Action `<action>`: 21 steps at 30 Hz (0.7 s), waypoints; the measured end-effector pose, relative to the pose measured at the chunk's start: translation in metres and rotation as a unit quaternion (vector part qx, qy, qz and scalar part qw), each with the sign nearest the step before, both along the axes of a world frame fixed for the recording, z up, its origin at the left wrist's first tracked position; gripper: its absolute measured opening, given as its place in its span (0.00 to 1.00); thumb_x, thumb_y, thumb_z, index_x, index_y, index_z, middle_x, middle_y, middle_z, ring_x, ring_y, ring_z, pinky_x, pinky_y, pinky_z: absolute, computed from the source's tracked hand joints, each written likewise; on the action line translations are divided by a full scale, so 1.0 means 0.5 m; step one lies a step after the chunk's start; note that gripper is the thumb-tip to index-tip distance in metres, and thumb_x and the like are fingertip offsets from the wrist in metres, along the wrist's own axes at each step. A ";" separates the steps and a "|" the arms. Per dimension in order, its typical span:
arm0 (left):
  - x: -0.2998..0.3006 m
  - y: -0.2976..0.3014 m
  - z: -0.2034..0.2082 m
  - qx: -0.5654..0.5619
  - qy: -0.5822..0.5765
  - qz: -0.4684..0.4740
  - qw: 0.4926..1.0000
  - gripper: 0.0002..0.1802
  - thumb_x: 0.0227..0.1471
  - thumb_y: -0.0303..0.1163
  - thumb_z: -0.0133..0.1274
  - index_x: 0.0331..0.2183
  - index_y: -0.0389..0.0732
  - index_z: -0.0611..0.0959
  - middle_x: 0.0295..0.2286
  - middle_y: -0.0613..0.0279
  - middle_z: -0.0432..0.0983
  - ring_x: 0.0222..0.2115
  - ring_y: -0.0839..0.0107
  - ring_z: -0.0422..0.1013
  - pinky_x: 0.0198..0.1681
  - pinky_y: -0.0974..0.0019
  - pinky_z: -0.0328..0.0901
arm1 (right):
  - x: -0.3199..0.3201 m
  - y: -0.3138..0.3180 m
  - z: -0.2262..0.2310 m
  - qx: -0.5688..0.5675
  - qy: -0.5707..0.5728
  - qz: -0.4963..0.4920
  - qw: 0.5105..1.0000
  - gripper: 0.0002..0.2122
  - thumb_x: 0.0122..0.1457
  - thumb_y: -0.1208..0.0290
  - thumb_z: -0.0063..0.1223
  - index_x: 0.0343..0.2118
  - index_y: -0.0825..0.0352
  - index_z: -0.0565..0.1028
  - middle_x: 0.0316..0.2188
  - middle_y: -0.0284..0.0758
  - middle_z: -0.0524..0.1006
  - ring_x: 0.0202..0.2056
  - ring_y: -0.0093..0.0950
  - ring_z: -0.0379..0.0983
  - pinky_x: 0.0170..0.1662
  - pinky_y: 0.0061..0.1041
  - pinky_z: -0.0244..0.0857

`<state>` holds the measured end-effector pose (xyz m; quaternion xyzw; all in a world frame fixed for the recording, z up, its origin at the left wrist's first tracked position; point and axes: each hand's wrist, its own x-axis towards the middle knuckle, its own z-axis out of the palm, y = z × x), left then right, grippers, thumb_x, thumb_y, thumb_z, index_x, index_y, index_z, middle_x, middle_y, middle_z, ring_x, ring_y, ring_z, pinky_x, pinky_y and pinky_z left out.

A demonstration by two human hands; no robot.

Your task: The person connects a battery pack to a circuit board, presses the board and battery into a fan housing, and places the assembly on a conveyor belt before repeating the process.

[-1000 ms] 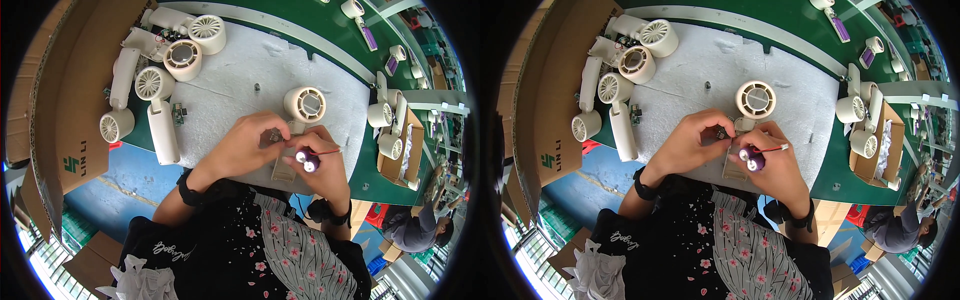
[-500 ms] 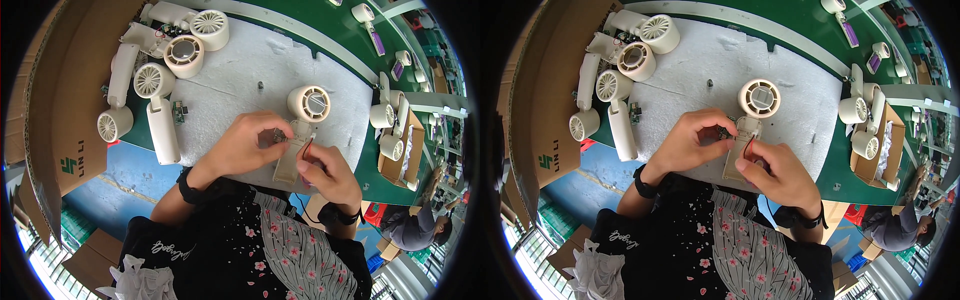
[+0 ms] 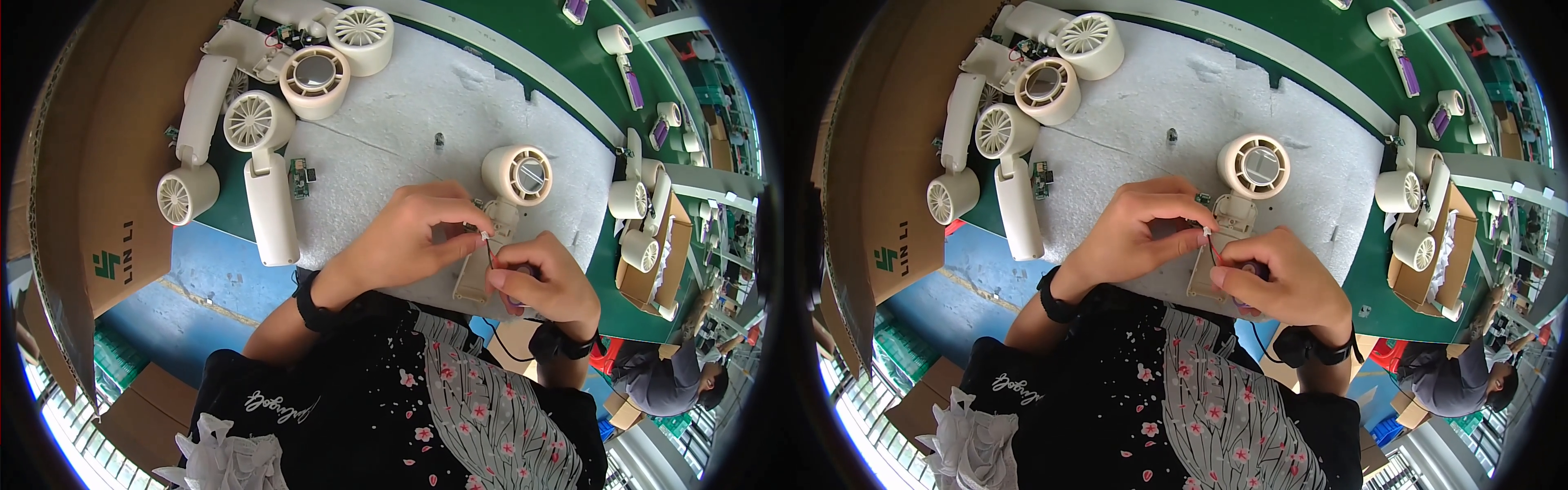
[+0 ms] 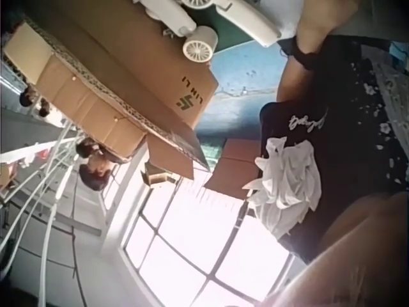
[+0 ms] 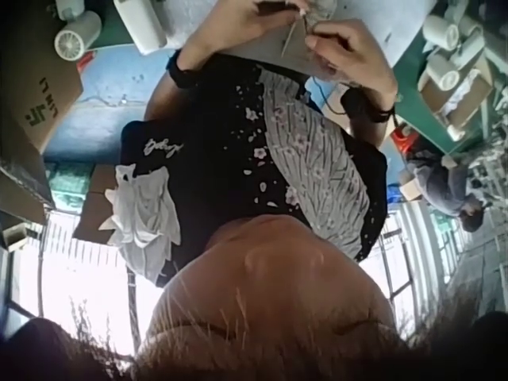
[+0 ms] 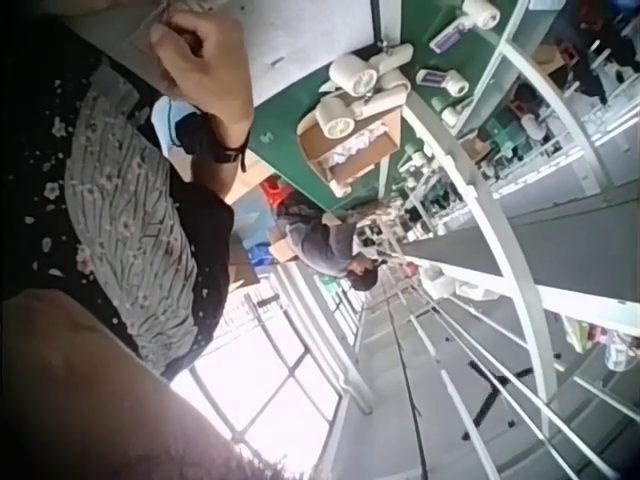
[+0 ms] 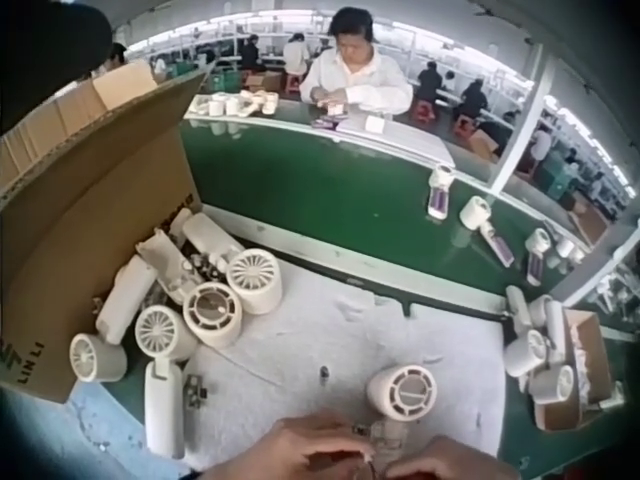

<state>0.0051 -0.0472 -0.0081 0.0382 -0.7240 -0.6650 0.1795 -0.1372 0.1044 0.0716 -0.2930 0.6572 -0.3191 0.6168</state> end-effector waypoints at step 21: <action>-0.004 -0.002 0.010 0.063 -0.113 -0.003 0.992 0.06 0.50 0.23 0.61 0.32 0.32 0.83 0.27 0.61 0.77 0.28 0.77 0.73 0.29 0.74 0.67 | 0.017 0.016 -0.052 -0.286 0.519 0.010 0.805 0.08 0.46 0.79 0.65 0.31 0.68 0.81 0.21 0.35 0.74 0.22 0.26 0.71 0.24 0.22 0.61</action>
